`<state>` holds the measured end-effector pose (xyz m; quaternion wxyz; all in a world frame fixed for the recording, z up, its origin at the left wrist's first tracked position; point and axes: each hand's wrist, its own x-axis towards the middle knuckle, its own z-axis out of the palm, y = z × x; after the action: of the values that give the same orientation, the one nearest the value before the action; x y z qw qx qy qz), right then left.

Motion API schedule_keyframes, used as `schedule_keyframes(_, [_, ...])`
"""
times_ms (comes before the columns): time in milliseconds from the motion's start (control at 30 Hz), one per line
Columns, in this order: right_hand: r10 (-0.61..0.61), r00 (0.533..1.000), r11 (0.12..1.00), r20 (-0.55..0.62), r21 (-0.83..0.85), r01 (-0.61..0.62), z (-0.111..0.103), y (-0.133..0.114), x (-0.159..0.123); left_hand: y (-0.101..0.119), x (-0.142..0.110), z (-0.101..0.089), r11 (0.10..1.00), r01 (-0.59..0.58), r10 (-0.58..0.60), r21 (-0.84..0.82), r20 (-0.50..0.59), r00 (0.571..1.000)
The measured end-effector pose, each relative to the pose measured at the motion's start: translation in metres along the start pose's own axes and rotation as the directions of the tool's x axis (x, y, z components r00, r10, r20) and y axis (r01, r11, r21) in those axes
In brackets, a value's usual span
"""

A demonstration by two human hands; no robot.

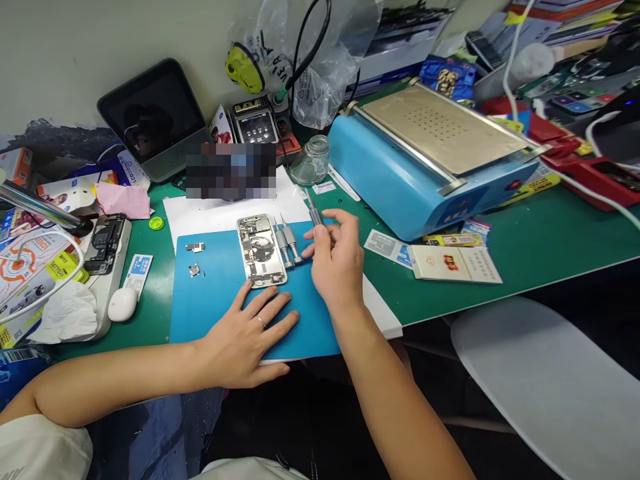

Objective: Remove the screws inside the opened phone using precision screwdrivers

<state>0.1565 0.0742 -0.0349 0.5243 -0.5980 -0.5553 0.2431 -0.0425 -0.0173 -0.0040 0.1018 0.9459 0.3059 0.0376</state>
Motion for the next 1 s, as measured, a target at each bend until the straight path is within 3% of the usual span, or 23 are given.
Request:
schedule_keyframes(333, [-0.103,0.990,0.987,-0.095,0.110,0.114,0.003,-0.006,-0.003,0.000,0.001,0.002,1.000,-0.006,0.006,-0.002,-0.009,1.000])
schedule_keyframes(567, [-0.299,0.949,0.938,-0.104,-0.216,0.272,-0.002,-0.015,-0.006,-0.001,0.000,0.002,1.000,-0.005,0.005,0.000,-0.005,1.000])
schedule_keyframes(800, [-0.378,0.911,0.887,-0.163,-0.346,0.306,-0.003,-0.015,-0.008,-0.001,0.000,0.001,1.000,-0.011,0.011,-0.003,-0.003,1.000])
schedule_keyframes(1000, [-0.480,0.854,0.855,-0.201,-0.325,0.404,0.000,-0.011,-0.005,-0.002,0.000,0.002,1.000,-0.008,0.008,0.008,-0.004,1.000])
